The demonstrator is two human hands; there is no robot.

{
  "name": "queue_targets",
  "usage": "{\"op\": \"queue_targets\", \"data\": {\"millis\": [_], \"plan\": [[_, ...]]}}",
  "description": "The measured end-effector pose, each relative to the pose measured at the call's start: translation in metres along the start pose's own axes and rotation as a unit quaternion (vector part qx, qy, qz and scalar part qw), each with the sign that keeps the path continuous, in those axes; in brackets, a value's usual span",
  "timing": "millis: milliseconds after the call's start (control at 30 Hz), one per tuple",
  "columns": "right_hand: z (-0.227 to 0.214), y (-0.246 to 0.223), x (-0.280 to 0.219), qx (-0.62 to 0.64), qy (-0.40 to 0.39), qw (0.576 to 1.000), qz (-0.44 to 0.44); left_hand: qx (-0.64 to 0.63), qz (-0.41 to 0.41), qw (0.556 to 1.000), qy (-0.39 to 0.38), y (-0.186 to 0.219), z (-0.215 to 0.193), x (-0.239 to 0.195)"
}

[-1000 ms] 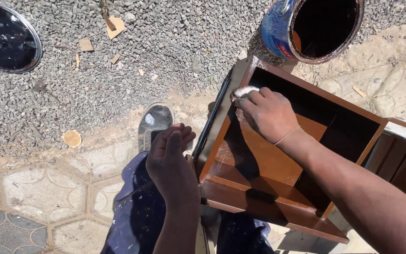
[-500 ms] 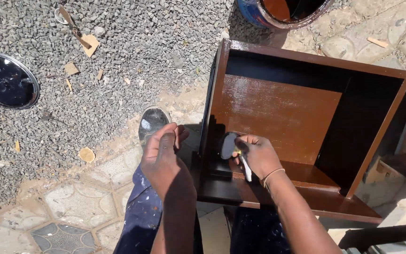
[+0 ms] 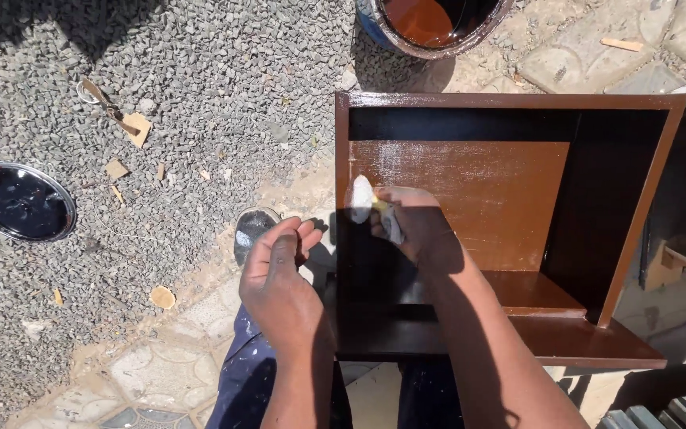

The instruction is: Applying a brown finish or stain to the interior and exterior of a wooden drawer using a sponge.

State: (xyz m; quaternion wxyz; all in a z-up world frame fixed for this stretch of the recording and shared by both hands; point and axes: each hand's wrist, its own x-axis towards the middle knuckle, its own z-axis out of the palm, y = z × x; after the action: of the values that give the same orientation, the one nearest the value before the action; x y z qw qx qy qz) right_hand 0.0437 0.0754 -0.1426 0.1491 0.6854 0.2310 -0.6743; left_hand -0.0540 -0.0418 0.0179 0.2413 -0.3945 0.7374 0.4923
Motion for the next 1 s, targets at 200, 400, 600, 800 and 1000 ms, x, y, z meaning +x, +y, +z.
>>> {"op": "queue_targets", "data": {"millis": [200,400,600,800,1000], "plan": [[0.050,-0.091,-0.054,0.032,-0.145,0.982,-0.114,0.013,-0.059,0.998,0.032,0.015,0.006,0.001],[-0.008,-0.038,-0.152,0.030,-0.014,0.986,-0.161,-0.017,0.004,0.998,0.065,0.009,0.001,0.005],[-0.092,0.069,-0.191,0.138,0.135,0.980,-0.055,-0.052,-0.050,0.992,0.101,0.001,0.003,-0.001],[-0.108,0.075,-0.171,0.206,0.082,0.974,-0.041,-0.098,-0.015,0.989,0.114,-0.020,-0.001,0.000],[-0.111,0.066,-0.175,0.191,-0.006,0.978,-0.086,-0.075,0.030,0.992,0.099,-0.043,-0.002,-0.005]]}}
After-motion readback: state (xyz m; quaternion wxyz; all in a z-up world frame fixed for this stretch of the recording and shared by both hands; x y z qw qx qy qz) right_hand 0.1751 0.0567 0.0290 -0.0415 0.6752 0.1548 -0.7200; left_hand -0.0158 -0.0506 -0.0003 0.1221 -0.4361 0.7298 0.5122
